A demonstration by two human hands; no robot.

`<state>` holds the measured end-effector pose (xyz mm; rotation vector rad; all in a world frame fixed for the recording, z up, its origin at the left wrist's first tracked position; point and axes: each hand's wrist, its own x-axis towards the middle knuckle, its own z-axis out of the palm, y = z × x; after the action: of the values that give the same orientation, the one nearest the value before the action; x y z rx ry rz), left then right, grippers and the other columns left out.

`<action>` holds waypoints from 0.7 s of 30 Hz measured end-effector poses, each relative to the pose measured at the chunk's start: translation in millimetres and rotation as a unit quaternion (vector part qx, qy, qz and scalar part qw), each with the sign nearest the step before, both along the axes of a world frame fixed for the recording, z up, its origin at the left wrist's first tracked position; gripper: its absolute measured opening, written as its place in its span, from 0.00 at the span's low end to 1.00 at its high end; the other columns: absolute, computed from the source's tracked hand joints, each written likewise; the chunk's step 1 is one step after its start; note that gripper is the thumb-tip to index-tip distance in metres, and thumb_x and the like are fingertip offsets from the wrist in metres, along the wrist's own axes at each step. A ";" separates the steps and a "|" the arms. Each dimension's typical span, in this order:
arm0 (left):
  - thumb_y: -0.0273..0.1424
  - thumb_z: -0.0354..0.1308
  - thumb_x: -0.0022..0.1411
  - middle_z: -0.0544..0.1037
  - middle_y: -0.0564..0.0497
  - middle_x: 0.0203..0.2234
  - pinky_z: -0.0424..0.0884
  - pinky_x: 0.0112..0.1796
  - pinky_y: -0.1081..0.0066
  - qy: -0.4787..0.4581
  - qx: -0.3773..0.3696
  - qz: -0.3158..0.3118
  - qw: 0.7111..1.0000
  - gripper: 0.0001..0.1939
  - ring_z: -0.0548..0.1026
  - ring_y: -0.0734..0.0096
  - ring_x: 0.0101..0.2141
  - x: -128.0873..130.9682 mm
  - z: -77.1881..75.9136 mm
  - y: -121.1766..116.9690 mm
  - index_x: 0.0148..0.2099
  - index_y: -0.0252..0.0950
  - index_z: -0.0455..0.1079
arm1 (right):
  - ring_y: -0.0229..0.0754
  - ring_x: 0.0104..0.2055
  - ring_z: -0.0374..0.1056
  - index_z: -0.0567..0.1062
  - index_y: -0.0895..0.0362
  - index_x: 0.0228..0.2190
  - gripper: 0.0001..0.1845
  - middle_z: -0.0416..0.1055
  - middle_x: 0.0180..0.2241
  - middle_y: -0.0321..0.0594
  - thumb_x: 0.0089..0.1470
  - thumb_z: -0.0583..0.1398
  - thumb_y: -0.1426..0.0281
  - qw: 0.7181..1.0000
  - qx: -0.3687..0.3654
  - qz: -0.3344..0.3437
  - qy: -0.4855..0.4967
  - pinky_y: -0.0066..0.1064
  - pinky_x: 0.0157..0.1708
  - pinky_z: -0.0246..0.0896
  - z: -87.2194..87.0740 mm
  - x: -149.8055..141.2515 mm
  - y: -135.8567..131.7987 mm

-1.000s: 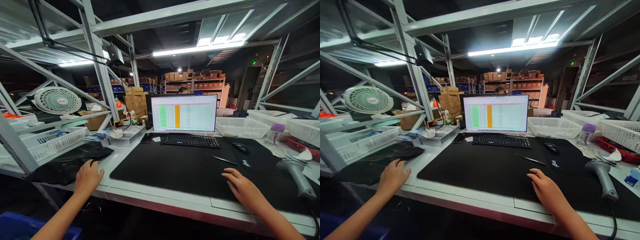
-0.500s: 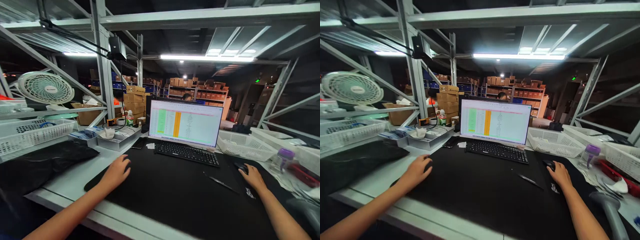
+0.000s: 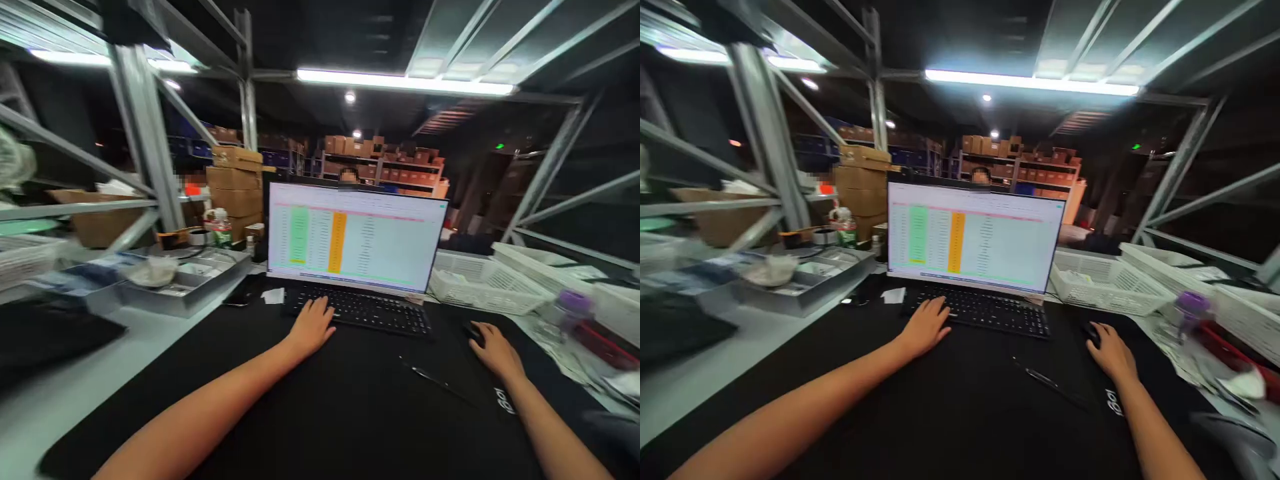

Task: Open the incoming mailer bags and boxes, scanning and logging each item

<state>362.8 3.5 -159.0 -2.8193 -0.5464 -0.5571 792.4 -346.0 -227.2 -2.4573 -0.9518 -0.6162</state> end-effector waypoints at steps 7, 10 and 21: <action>0.38 0.54 0.71 0.62 0.28 0.67 0.59 0.63 0.43 -0.052 0.005 0.071 0.996 0.26 0.63 0.40 0.66 0.8 -19.6 25.2 0.65 0.28 0.67 | 0.54 0.57 0.69 0.72 0.58 0.56 0.27 0.67 0.58 0.52 0.57 0.56 0.64 0.997 -0.030 -0.077 -0.006 0.43 0.57 0.65 3.3 -6.4 1.3; 0.39 0.54 0.71 0.61 0.28 0.67 0.60 0.63 0.42 -0.054 0.013 0.102 0.993 0.28 0.63 0.40 0.66 -2.9 -23.7 27.8 0.66 0.29 0.66 | 0.52 0.56 0.69 0.71 0.58 0.55 0.25 0.68 0.56 0.51 0.58 0.57 0.64 0.995 -0.045 -0.087 -0.006 0.41 0.56 0.65 7.3 -8.6 0.9; 0.39 0.53 0.71 0.58 0.31 0.70 0.59 0.65 0.45 -0.005 -0.057 0.125 0.990 0.28 0.59 0.45 0.68 -4.5 -10.8 10.1 0.68 0.31 0.62 | 0.64 0.56 0.69 0.71 0.59 0.57 0.36 0.68 0.57 0.58 0.53 0.51 0.54 0.998 -0.058 -0.038 0.005 0.53 0.58 0.64 -3.3 12.2 -10.6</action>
<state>358.3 13.6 -169.8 -2.7940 -0.9452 -0.5048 804.5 -356.6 -230.5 -2.6070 -0.9168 -0.5895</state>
